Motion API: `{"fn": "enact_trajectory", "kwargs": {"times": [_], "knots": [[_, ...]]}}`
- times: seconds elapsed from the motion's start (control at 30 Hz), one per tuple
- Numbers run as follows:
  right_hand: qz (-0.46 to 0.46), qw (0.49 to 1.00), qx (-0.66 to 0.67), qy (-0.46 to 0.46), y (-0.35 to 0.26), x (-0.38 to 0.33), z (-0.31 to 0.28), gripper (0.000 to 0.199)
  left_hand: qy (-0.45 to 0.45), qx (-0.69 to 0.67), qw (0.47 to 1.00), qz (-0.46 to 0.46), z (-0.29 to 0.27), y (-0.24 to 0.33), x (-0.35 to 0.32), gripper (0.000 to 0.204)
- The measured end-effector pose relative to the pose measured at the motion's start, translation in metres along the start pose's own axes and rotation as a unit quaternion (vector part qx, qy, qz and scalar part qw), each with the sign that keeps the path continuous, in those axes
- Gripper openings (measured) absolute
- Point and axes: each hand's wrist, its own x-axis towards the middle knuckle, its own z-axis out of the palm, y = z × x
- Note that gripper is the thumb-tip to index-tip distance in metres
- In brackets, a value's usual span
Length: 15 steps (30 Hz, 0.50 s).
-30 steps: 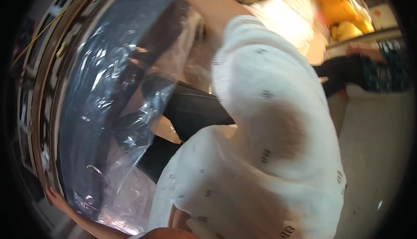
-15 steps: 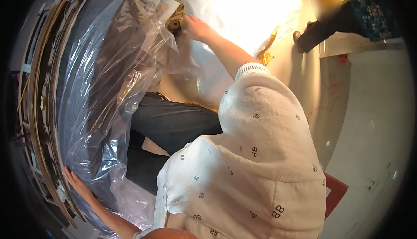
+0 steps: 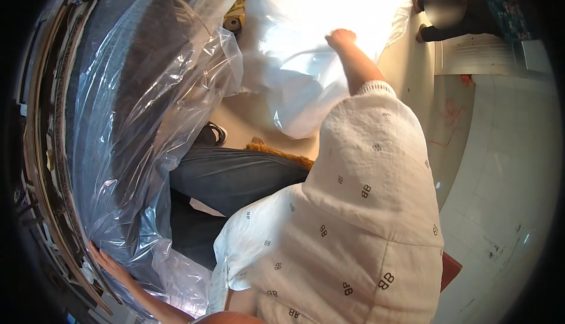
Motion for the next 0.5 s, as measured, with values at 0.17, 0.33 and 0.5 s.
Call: {"fn": "enact_trajectory", "kwargs": {"times": [0.17, 0.33, 0.5], "knots": [[-0.146, 0.942, 0.269, 0.139, -0.155, 0.053, -0.025, 0.029, -0.005, 0.002, 1.0, -0.009, 0.002, 0.008, -0.001, 0.044], [-0.124, 0.9, 0.415, -0.052, -0.209, 0.065, 0.007, 0.053, -0.004, 0.013, 1.0, 0.015, 0.008, -0.006, -0.002, 0.045], [0.088, 0.961, 0.261, 0.029, -0.107, -0.015, 0.042, 0.089, 0.0, 0.0, 1.0, -0.01, 0.004, 0.007, 0.002, 0.044]]}}
